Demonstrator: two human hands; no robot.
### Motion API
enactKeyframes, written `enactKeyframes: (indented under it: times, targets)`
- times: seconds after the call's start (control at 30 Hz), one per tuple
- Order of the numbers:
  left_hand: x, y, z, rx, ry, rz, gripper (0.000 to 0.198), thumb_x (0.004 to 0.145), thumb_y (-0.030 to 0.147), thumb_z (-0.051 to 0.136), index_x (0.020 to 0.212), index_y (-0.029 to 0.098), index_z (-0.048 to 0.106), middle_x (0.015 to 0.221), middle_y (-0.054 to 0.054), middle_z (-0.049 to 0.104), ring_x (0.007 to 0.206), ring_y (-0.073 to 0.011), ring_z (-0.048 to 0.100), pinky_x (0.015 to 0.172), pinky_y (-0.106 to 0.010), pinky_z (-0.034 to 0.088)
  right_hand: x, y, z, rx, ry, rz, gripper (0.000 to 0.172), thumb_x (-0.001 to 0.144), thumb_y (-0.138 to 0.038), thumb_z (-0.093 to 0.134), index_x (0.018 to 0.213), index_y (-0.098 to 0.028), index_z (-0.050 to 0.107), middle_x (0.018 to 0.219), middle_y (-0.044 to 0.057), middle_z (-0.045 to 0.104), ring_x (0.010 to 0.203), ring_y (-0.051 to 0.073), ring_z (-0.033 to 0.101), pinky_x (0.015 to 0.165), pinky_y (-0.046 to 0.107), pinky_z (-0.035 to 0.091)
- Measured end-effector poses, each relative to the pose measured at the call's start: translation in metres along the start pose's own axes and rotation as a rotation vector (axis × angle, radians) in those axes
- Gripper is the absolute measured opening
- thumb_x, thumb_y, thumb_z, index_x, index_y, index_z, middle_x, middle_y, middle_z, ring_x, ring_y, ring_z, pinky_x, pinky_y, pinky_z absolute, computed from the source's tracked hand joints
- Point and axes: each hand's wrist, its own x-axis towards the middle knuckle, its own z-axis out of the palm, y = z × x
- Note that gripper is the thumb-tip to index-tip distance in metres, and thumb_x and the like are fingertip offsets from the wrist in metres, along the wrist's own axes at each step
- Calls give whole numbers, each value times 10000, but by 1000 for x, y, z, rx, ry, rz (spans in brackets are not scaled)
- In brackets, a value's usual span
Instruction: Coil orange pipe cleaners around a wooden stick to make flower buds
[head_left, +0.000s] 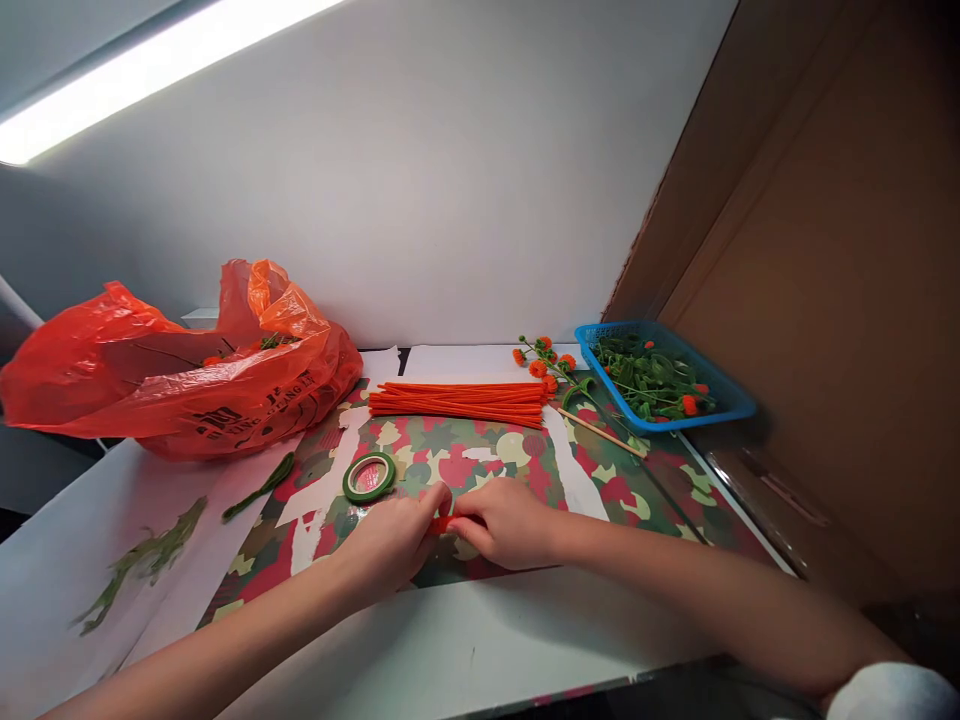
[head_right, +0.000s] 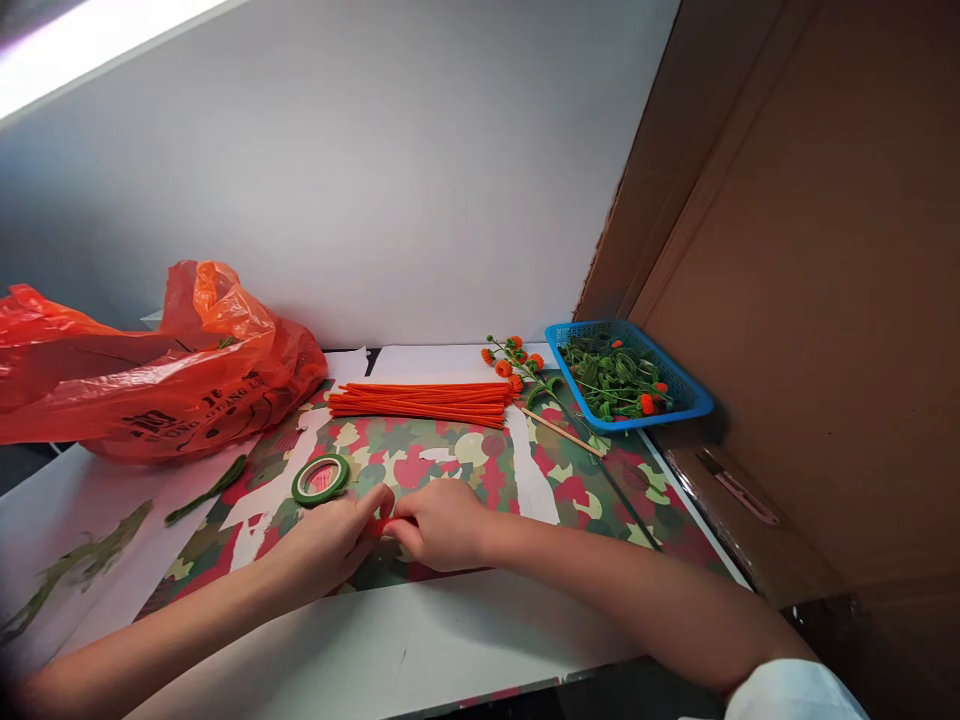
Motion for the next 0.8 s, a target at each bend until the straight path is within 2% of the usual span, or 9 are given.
enactKeyframes:
  times: [0.17,0.27,0.4,0.5,0.57,0.63,0.7,0.73,0.8]
  targets:
    - [-3,-4,6,18,8,19,130,843,176,339,946,200,415,682,-43,649,608,-240,620,477,-259,231,-1,1,8,-148,13,-28,250,888,-284,443,759,-166,621,617,-1,574,524,96,333,505,234,182]
    - [-3,-3,6,29,17,36,122,854,177,333,944,199,411,687,-45,654,613,-240,626,478,-260,239,-1,2,9,-142,15,-35,250,890,-286,440,761,-166,617,628,5,585,531,98,347,507,235,188]
    - [1,-1,2,124,13,14,120,888,175,314,947,194,417,630,-35,649,572,-239,627,454,-257,232,0,4,9,14,40,0,228,880,-260,452,736,-162,599,649,6,597,557,98,395,514,226,228]
    - [3,-3,0,259,32,35,105,843,144,401,937,178,434,573,-29,630,510,-244,612,438,-261,243,1,7,7,253,16,46,222,876,-260,462,704,-153,554,656,8,595,571,95,456,530,211,302]
    - [3,-4,-1,340,62,121,112,797,108,443,886,176,452,577,-38,628,499,-240,604,446,-271,282,3,11,4,523,-147,77,228,892,-281,445,717,-158,525,643,0,591,559,92,501,539,202,363]
    - [2,-4,-3,395,117,258,126,784,72,427,836,179,468,607,-53,635,523,-230,606,479,-286,334,6,16,-1,786,-421,97,229,898,-328,457,751,-163,516,613,-15,585,522,88,524,531,200,409]
    - [0,-4,-4,421,174,384,168,782,47,389,819,183,481,627,-60,638,537,-222,602,511,-296,364,8,20,-5,937,-643,83,244,878,-374,509,760,-161,520,590,-27,583,495,84,532,521,198,429]
    - [0,-4,-4,417,194,425,179,774,43,383,818,184,485,624,-61,636,533,-221,597,516,-299,367,9,22,-6,969,-699,74,247,866,-381,532,757,-160,521,586,-29,584,486,81,535,515,194,432]
    - [0,-4,-2,373,222,441,162,770,59,389,811,187,479,610,-59,630,514,-214,585,515,-297,363,9,23,-8,981,-705,79,223,861,-357,540,761,-159,518,579,-33,585,469,76,538,501,185,434]
